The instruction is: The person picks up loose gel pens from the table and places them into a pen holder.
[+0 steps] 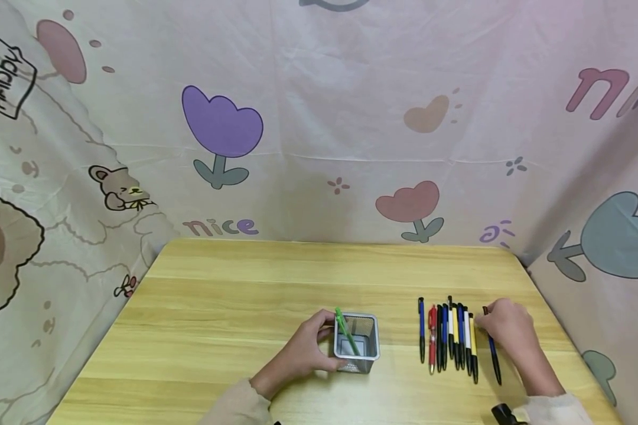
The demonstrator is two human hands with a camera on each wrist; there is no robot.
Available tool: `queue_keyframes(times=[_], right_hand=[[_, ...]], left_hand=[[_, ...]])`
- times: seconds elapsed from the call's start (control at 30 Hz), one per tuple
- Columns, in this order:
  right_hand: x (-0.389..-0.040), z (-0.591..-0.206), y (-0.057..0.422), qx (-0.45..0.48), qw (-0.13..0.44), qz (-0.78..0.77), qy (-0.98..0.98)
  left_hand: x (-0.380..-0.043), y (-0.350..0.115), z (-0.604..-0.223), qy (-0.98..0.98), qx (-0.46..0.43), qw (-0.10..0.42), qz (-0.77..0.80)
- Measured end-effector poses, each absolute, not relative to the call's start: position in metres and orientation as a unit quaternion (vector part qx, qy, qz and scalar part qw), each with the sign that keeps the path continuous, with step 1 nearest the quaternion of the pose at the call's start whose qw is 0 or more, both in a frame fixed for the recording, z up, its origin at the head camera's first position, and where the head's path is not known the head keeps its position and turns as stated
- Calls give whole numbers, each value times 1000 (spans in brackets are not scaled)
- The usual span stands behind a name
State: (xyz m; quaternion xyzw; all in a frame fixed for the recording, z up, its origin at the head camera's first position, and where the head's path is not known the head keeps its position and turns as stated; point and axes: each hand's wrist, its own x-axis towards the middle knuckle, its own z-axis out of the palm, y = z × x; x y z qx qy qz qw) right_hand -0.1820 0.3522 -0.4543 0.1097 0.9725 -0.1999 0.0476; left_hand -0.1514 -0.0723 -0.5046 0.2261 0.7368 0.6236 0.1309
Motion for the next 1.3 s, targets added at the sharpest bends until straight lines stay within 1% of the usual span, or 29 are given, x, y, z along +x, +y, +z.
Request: queue_keyframes(times=[0.27, 0.53, 0.63, 1.3], right_hand=[[-179, -427, 334, 101, -1, -201, 974], [-165, -405, 307, 58, -91, -213, 971], [-162, -398, 299, 37, -116, -224, 967], [-147, -363, 252, -27, -165, -273, 947]], left_hand=[[-152, -72, -508, 735, 226, 131, 625], [-153, -73, -508, 734, 230, 133, 624], [-154, -73, -507, 734, 230, 134, 624], [-154, -74, -503, 739, 231, 133, 618]])
